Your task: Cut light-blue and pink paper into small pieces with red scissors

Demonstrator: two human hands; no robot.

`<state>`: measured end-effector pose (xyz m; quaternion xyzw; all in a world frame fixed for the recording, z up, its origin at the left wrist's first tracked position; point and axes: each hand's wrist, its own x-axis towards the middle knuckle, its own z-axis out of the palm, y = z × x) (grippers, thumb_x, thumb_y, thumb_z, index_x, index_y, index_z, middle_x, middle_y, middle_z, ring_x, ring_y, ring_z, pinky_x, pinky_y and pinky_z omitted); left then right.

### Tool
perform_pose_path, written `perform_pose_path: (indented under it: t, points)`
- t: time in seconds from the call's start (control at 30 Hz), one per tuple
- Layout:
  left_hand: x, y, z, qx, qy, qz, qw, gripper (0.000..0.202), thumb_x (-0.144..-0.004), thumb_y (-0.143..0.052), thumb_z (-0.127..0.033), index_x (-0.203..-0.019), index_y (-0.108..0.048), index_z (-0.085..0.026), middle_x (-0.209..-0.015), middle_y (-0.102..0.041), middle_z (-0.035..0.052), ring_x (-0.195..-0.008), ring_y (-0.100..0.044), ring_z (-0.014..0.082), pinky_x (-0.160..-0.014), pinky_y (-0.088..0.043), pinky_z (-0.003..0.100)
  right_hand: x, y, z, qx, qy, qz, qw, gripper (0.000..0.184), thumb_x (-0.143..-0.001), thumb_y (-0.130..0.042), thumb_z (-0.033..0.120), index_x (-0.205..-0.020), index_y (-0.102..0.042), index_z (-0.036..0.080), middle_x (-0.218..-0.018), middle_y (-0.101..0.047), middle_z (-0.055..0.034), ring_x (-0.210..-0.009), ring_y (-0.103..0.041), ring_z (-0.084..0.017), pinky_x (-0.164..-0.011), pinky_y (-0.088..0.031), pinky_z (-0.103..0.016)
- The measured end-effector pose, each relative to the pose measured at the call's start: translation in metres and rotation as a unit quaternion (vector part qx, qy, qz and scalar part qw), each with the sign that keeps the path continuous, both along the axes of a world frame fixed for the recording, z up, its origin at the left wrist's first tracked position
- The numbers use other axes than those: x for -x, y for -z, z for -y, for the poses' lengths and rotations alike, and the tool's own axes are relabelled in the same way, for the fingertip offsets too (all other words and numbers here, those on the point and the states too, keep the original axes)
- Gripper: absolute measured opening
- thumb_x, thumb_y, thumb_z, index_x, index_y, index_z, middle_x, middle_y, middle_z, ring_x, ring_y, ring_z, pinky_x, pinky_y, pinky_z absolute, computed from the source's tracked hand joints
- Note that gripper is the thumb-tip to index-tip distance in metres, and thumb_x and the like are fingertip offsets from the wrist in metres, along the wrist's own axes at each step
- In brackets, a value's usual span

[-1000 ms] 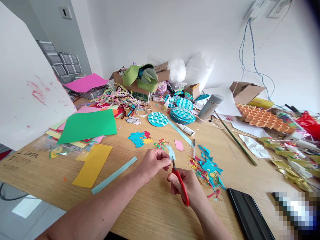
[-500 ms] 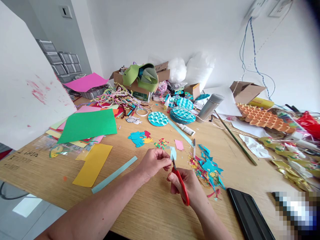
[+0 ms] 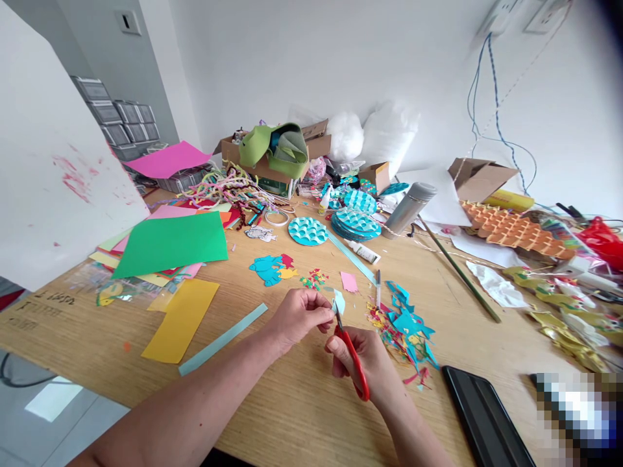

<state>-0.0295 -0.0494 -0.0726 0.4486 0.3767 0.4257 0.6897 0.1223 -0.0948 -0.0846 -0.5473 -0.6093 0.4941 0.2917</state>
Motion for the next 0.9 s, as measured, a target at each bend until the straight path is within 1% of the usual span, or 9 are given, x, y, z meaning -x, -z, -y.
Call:
perform_pose_path:
  t: [0.2,0.43,0.6,0.9]
  points:
    - [-0.0004,0.0,-0.0005,-0.001,-0.008,0.008,1.0,0.011,-0.061,-0.066,-0.022,-0.062,-0.059,-0.013,-0.054,-0.058,-0.0007,-0.051,-0.054,0.0094,-0.055,-0.043,0.023,0.0012,-0.0014,0.0002,-0.001,0.005,0.01,1.0,0.053,-0.073,-0.061,0.065,-0.055,-0.055,0.015,-0.043,-0.058,-0.003,-0.038,-0.041,-0.009,-0.04,-0.026,-0.02]
    - [-0.0005,0.0002,-0.0005,0.0,-0.008,0.005,1.0,0.013,-0.061,-0.067,-0.024,-0.063,-0.059,-0.013,-0.055,-0.059,-0.0009,-0.051,-0.054,0.0095,-0.055,-0.044,0.024,0.0018,-0.003,0.0004,0.006,0.004,0.013,1.0,0.053,-0.072,-0.06,0.067,-0.059,-0.056,0.015,-0.044,-0.058,-0.0029,-0.038,-0.041,-0.009,-0.04,-0.026,-0.021]
    - [-0.0002,-0.0006,-0.0006,-0.005,-0.001,0.0,1.0,0.013,-0.06,-0.066,-0.024,-0.063,-0.058,-0.013,-0.054,-0.058,-0.0008,-0.051,-0.053,0.0099,-0.054,-0.044,0.024,0.0023,-0.0055,0.0011,-0.002,0.0,0.007,1.0,0.052,-0.072,-0.061,0.065,-0.058,-0.055,0.016,-0.046,-0.058,-0.0036,-0.04,-0.043,-0.01,-0.041,-0.027,-0.022]
    - [0.0003,-0.002,-0.0022,0.003,-0.007,-0.007,1.0,0.013,-0.059,-0.066,-0.024,-0.062,-0.058,-0.014,-0.051,-0.056,-0.0013,-0.05,-0.052,0.0102,-0.053,-0.045,0.025,0.0035,-0.0072,0.0017,0.015,0.008,0.008,1.0,0.052,-0.072,-0.061,0.066,-0.056,-0.052,0.017,-0.043,-0.057,-0.003,-0.037,-0.041,-0.009,-0.04,-0.028,-0.021]
